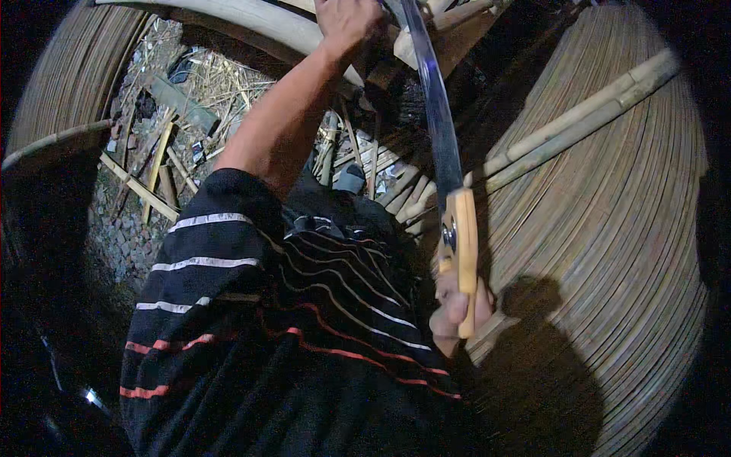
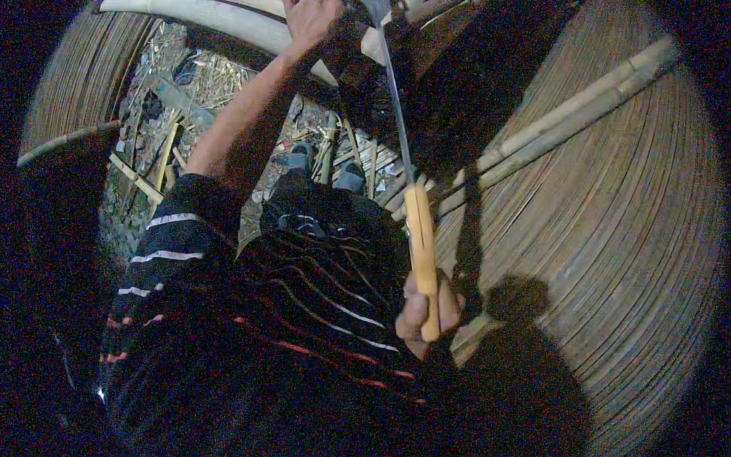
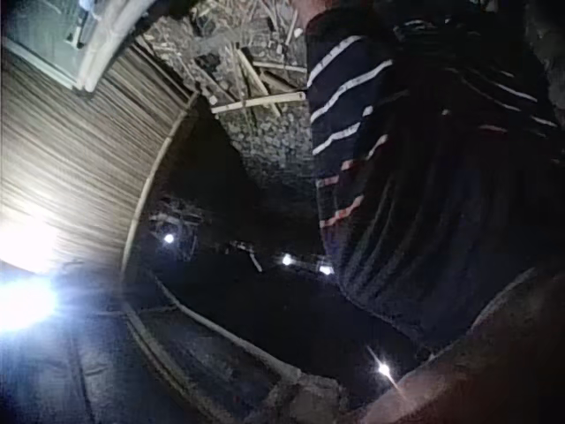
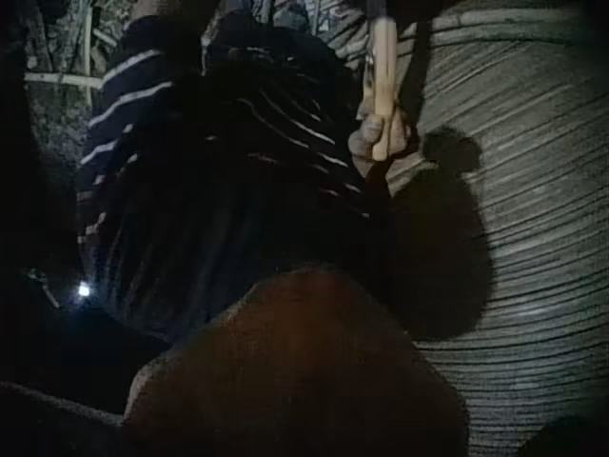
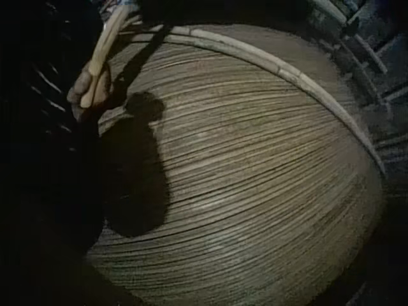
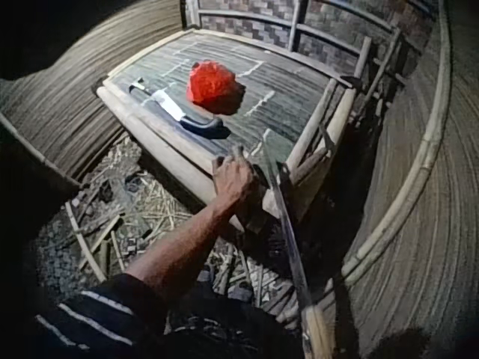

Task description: Fitting and securing bamboo poles to a frame using a hammer, machete, and saw.

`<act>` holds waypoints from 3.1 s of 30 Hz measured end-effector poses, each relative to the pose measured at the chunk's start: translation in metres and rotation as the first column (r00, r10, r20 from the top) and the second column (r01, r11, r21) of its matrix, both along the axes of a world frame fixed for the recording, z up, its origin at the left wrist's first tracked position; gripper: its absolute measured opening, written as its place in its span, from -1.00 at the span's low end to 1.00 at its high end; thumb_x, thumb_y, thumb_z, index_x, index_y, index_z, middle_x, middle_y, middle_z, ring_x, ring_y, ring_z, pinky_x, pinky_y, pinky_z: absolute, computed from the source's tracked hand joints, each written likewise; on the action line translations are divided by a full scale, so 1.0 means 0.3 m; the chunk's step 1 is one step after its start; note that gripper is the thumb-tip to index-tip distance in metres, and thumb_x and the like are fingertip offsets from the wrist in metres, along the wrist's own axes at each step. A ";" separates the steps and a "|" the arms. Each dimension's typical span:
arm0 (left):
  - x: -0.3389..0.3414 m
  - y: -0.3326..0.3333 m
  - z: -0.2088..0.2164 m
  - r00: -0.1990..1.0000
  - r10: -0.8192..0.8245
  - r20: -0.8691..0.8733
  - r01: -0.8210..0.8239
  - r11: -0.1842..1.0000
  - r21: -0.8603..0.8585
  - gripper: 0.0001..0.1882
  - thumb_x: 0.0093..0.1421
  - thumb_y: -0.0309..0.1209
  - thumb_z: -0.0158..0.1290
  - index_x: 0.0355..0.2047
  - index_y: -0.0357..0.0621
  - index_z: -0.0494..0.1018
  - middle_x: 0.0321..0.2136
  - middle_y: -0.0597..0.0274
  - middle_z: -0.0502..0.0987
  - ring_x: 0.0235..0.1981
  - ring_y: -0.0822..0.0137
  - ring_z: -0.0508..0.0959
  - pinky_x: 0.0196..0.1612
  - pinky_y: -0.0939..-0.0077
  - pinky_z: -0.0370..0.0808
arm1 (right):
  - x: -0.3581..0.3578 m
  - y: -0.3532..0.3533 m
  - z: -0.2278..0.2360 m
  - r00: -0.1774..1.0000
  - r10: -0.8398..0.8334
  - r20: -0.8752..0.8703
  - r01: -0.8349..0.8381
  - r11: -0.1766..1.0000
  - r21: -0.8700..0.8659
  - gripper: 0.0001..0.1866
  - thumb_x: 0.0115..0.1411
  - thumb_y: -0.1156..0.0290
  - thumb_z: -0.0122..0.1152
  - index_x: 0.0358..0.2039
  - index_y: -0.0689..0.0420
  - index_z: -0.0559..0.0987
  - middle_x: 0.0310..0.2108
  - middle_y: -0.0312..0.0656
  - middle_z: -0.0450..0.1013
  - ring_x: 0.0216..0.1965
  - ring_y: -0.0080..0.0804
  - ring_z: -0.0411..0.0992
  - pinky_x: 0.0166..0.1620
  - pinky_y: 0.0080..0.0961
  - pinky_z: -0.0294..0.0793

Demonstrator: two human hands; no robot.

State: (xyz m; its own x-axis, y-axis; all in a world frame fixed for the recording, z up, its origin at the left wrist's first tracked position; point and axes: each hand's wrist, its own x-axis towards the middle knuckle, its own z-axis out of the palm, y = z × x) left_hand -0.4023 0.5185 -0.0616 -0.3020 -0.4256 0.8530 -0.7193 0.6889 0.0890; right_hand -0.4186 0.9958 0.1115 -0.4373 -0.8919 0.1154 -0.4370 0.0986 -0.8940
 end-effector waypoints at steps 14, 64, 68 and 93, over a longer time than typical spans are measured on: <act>0.012 -0.002 0.044 1.000 0.002 0.011 -0.006 0.937 0.348 -0.61 0.23 -0.27 0.01 -0.02 -0.25 0.49 -0.52 0.07 0.60 -0.36 0.03 0.61 -0.07 0.03 0.40 | 0.019 0.054 -0.139 0.878 -0.265 -0.400 0.222 0.963 -0.151 -0.69 0.29 0.25 0.10 -0.29 0.28 0.58 -0.54 -0.09 0.48 -0.55 -0.30 0.49 -0.53 -0.39 0.42; 0.024 0.014 0.080 0.978 0.013 0.210 -0.087 0.934 0.346 -0.56 0.19 -0.05 0.06 -0.70 -0.03 0.58 -0.63 0.12 0.59 -0.34 0.06 0.59 -0.12 0.01 0.36 | 0.017 -0.196 -0.042 0.875 -0.289 -0.388 0.270 0.957 -0.105 -0.57 0.39 0.16 0.01 -0.48 0.26 0.48 -0.64 -0.26 0.41 -0.66 -0.47 0.35 -0.55 -0.52 0.33; 0.051 0.017 0.085 0.957 -0.036 0.290 -0.052 0.956 0.287 -0.55 0.21 -0.05 0.06 -0.67 -0.06 0.58 -0.62 0.12 0.58 -0.33 0.05 0.58 -0.07 0.02 0.34 | 0.006 -0.058 0.025 0.898 -0.039 -0.439 0.000 0.996 -0.090 -0.76 0.27 0.57 0.21 -0.10 0.34 0.41 -0.55 0.08 0.48 -0.62 -0.21 0.45 -0.57 -0.28 0.50; 0.024 0.030 0.135 0.990 -0.046 0.134 -0.011 0.917 0.399 -0.51 0.19 -0.01 0.06 -0.66 -0.14 0.59 -0.62 0.06 0.59 -0.33 0.00 0.56 0.00 0.05 0.32 | -0.050 -0.003 0.009 0.821 -0.079 0.566 0.120 0.992 -0.036 -0.48 0.45 0.02 -0.11 -0.35 0.27 0.53 -0.51 -0.11 0.41 -0.41 -0.36 0.43 -0.27 -0.32 0.53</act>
